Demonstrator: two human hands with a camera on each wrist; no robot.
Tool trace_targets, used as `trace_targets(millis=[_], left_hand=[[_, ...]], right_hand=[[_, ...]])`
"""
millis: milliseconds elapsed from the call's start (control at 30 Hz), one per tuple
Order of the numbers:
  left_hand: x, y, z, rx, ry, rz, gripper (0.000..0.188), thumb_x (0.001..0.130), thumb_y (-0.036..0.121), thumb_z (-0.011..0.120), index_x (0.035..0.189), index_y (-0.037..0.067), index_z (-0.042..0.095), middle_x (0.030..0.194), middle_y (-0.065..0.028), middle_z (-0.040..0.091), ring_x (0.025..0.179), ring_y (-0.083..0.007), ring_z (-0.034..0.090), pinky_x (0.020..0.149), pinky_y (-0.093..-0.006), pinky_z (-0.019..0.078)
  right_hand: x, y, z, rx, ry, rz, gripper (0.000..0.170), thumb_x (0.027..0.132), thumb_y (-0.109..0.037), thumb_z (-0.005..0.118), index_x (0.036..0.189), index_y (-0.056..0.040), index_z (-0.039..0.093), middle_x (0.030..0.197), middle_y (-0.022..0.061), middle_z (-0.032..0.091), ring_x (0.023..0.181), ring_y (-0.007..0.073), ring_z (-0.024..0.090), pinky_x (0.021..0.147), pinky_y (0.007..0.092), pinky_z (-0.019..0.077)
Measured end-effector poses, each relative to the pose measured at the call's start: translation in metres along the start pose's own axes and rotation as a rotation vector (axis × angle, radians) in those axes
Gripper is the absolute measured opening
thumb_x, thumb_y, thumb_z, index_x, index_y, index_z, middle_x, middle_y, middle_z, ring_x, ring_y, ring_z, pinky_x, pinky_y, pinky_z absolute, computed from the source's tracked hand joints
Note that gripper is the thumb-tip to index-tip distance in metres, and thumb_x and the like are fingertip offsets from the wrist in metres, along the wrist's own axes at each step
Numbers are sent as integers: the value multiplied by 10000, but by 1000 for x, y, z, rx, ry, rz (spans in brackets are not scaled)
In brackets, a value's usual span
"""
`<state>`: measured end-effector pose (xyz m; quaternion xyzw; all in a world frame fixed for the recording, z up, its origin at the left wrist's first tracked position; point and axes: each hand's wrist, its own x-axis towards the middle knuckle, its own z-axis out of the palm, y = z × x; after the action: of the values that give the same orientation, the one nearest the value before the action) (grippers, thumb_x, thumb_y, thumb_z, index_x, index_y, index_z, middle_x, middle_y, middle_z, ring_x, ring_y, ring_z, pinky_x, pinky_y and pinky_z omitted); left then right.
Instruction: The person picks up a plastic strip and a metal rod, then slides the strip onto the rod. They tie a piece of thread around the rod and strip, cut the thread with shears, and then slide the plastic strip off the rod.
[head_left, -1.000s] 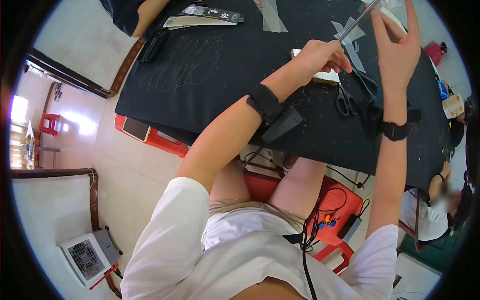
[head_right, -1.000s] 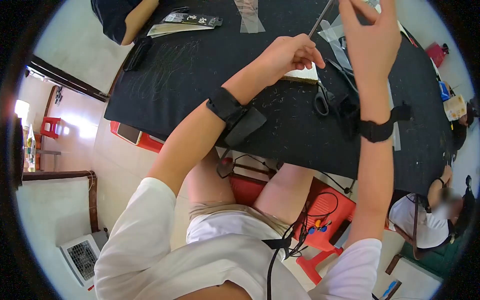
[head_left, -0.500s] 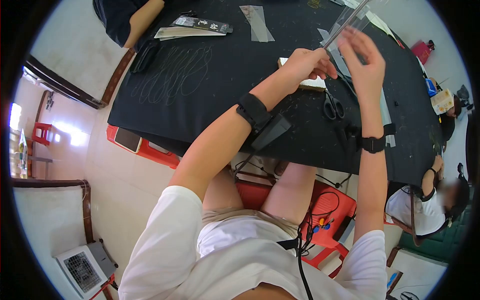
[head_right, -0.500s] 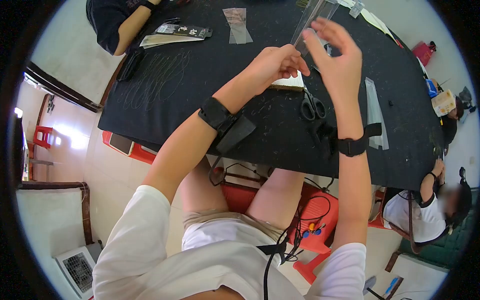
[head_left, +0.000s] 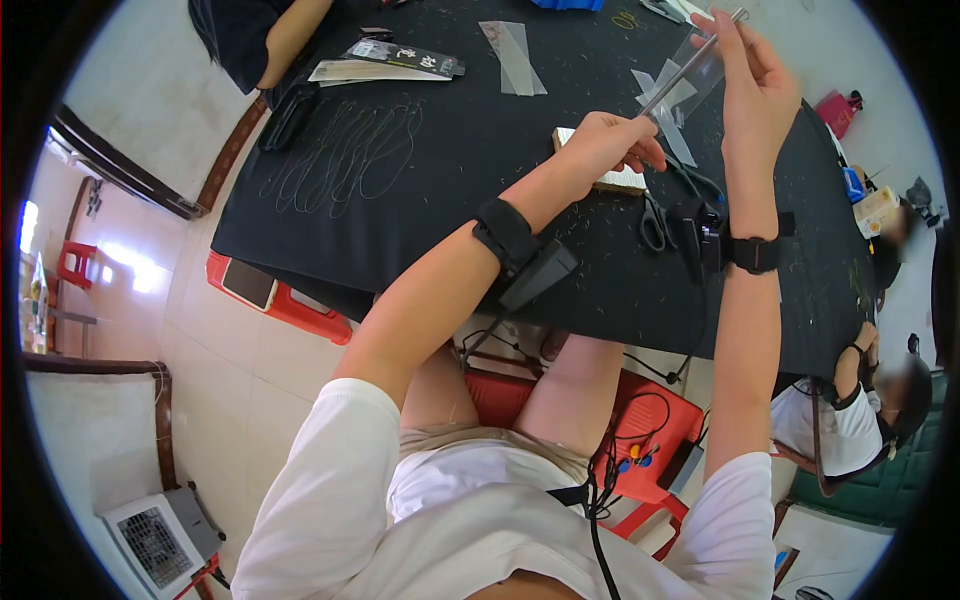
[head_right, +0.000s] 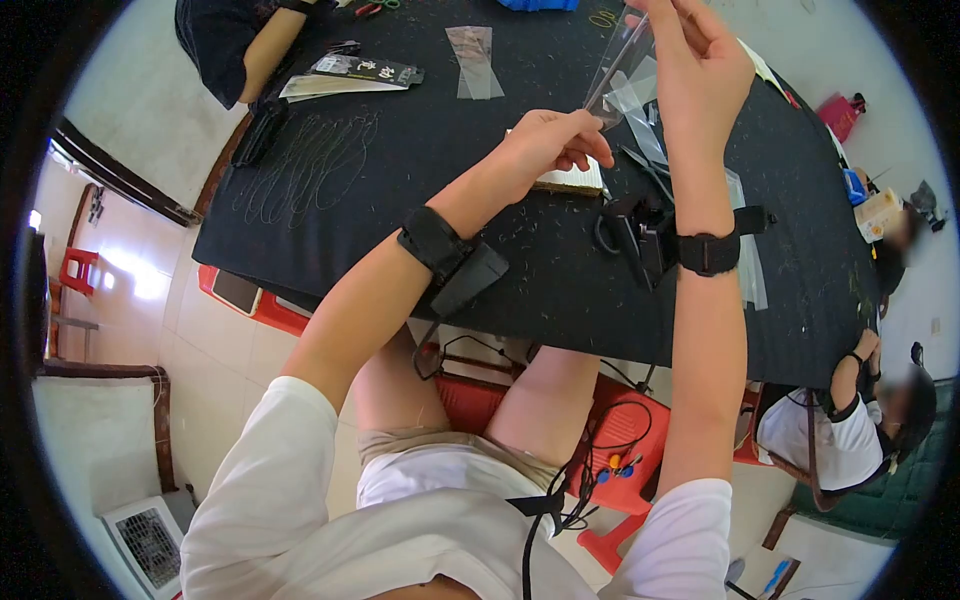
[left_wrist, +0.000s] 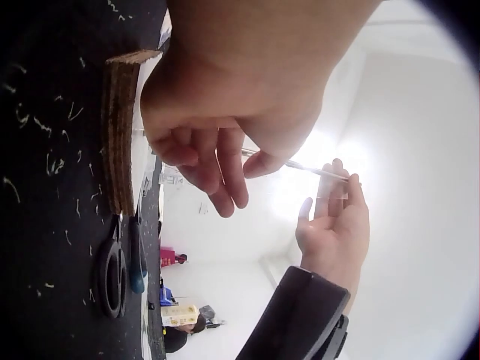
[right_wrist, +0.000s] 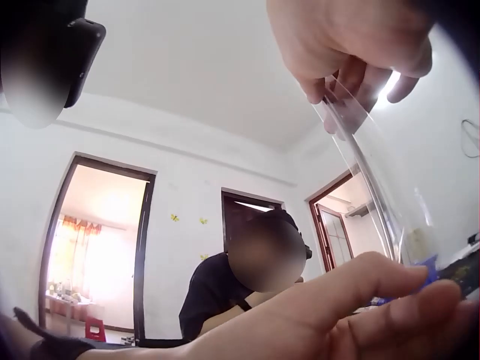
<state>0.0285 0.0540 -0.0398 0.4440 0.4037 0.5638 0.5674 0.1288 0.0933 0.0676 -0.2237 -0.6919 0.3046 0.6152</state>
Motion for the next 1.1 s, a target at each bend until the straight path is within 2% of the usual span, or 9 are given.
trace_targets(millis=[33, 100, 467, 533, 567, 633, 833, 933, 1100], left_hand=[[-1, 0, 0, 14, 0, 15, 276, 786, 263, 519, 720, 37, 663, 757, -88, 644, 635, -112, 503, 598, -222, 393], [0, -2, 1, 66, -19, -2, 259, 786, 255, 532, 730, 39, 665, 757, -79, 648, 635, -109, 516, 595, -220, 394], [2, -5, -4, 169, -176, -22, 247, 780, 251, 554, 758, 34, 668, 752, -61, 656, 627, -82, 533, 544, -206, 381], [-2, 3, -6, 367, -321, -194, 263, 761, 271, 562, 756, 29, 666, 756, -59, 655, 606, -72, 517, 525, -203, 359], [-2, 1, -5, 368, -321, -191, 263, 761, 271, 562, 756, 29, 666, 756, -59, 655, 606, -72, 517, 525, -203, 359], [-2, -4, -3, 412, -506, -286, 277, 751, 295, 556, 773, 41, 664, 759, -46, 655, 614, -67, 509, 522, -200, 341], [-7, -4, 1, 563, -554, -335, 286, 766, 314, 524, 822, 67, 658, 776, -21, 663, 647, -67, 516, 543, -209, 334], [-5, -6, 1, 541, -553, -332, 277, 766, 308, 524, 809, 74, 665, 775, -15, 665, 644, -60, 515, 540, -208, 330], [-7, -4, 3, 555, -543, -331, 267, 768, 291, 513, 790, 80, 674, 770, -10, 666, 636, -50, 511, 537, -205, 327]], right_hand=[[-1, 4, -1, 0, -3, 1, 192, 844, -123, 573, 925, 49, 597, 809, 58, 621, 693, 67, 549, 605, 174, 419], [-4, 12, -5, 9, -79, -11, 303, 834, -174, 593, 1038, 49, 579, 959, 115, 638, 869, 132, 601, 792, 206, 425], [-26, 30, -4, 29, -90, 39, 249, 832, -165, 600, 990, 28, 608, 886, 120, 652, 799, 139, 625, 731, 220, 471], [-27, 32, -5, 49, -102, 56, 247, 830, -159, 602, 989, 30, 607, 887, 123, 651, 805, 141, 625, 730, 219, 472], [-28, 32, -4, 56, -99, 74, 238, 830, -149, 601, 988, 30, 608, 887, 124, 651, 804, 141, 624, 728, 218, 472], [-30, 31, -3, 65, -99, 89, 230, 830, -139, 600, 986, 30, 608, 887, 124, 651, 803, 140, 624, 725, 218, 473], [-29, 36, -7, -69, -56, 42, 247, 808, -128, 625, 995, 32, 606, 881, 111, 648, 805, 130, 619, 734, 223, 472], [-18, 25, -12, -24, 19, -119, 269, 790, -140, 649, 998, 26, 609, 881, 99, 646, 813, 122, 616, 740, 223, 470], [-4, 10, -13, 102, 78, -107, 247, 799, -102, 628, 993, 48, 597, 960, 118, 632, 870, 179, 611, 831, 244, 432]])
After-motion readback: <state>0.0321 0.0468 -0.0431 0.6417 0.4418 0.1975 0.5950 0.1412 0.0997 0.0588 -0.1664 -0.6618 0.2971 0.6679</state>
